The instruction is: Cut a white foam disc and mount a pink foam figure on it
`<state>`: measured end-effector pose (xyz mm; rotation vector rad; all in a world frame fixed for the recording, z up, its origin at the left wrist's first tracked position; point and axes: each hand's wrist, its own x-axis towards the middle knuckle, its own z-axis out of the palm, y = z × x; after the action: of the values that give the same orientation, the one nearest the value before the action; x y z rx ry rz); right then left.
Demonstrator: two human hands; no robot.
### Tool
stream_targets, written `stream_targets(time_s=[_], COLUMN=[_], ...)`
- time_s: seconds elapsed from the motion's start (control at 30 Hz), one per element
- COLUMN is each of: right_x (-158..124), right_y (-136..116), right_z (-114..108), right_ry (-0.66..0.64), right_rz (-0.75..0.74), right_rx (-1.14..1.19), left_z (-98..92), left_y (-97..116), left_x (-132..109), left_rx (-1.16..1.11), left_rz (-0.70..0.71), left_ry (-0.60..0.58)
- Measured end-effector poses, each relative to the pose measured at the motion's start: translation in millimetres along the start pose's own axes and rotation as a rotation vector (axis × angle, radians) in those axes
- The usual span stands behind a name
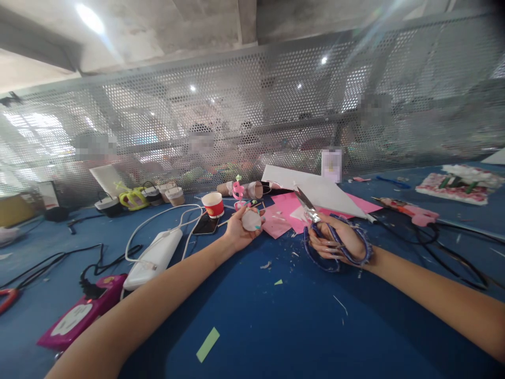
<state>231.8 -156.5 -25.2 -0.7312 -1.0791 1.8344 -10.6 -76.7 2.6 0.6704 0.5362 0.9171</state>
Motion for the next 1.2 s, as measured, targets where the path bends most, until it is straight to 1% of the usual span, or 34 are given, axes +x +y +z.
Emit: stream_targets(time_s=[0.33,0.47,0.6,0.7,0.9,1.2], right_x=[3.0,2.2,2.0,2.2,0.9,0.3], right_y=[1.2,1.0,0.5,0.6,0.4,-1.5], right_z=[-6.7,-5.5,-4.9,-5.7,-3.3,2.0], right_ry=[-0.043,-0.047,-0.047,-0.059,-0.032,-0.009], right_rz=[-0.010,-0.016,-0.017,-0.015,-0.011,-0.007], right_rx=[-0.045,-0.042,-0.046,-0.053,-0.052,-0.018], left_z=[1.4,5.6,8.1,6.2,2.6,2.1], left_y=[-1.6,-0.4,0.0,-0.3,-1.3,-4.3], left_x=[0.2,-2.2,-1.6,0.3,1.4,0.9], left_rx=[-0.024,0.003,-0.008,-0.017,0.005,0.033], left_rz=[0.034,0.005,-0.007,0.006,0.013,0.016], left_ry=[0.023,0.031,0.072,0.099,0.018,-0.021])
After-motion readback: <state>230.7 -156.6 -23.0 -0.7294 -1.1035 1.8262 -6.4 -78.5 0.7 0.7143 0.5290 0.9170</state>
